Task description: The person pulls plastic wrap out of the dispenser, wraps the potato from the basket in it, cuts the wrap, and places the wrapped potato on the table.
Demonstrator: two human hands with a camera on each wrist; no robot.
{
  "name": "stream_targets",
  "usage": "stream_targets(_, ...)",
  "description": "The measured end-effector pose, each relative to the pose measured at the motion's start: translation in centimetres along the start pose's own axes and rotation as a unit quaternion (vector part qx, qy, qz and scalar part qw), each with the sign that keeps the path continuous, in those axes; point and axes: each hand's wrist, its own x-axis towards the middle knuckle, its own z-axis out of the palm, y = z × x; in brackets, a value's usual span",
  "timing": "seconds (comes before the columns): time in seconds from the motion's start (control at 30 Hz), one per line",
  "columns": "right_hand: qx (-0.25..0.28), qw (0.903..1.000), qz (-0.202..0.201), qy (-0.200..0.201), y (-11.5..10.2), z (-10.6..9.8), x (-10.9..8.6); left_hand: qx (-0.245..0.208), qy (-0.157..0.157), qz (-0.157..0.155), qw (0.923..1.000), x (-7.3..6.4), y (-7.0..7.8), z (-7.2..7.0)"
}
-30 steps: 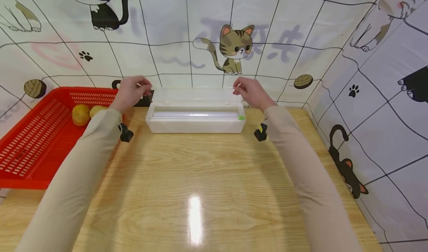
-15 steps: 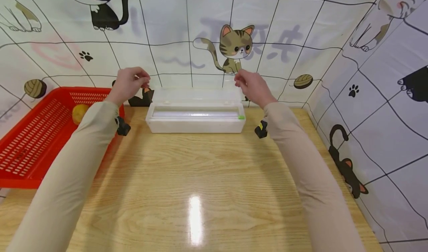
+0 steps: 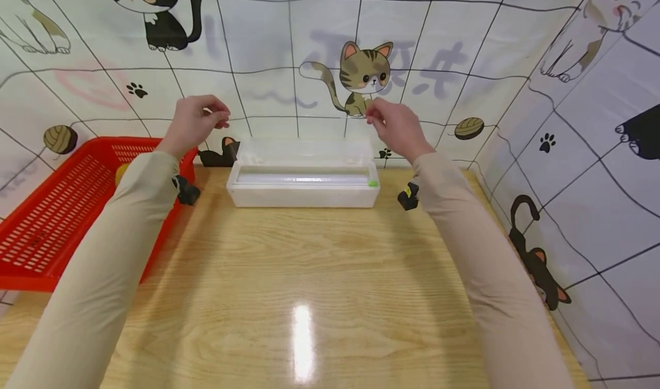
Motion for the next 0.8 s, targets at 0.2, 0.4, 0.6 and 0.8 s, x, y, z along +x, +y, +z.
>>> stream_targets(0.2, -0.023, 0.9997, -0.005, 0.012, -0.5, -0.7, 0.4, 0.000, 0.004, -0.002, 1.0000, 0.3, 0.5, -0.5)
stream_targets(0.4, -0.050, 0.9987, -0.005, 0.008, -1.3, -1.6, 0.7, 0.001, 0.008, -0.001, 1.0000, 0.5, 1.2, -1.2)
stream_targets(0.6, -0.056, 0.9982, -0.008, 0.020, -1.7, -2.4, 1.0, 0.004, 0.017, 0.006, 0.9998, 0.8, 1.8, -1.9)
stream_targets(0.8, -0.055, 0.9982, -0.006, 0.023, -2.1, -3.1, 1.1, 0.010, 0.024, 0.005, 0.9996, 0.9, 2.3, -2.4)
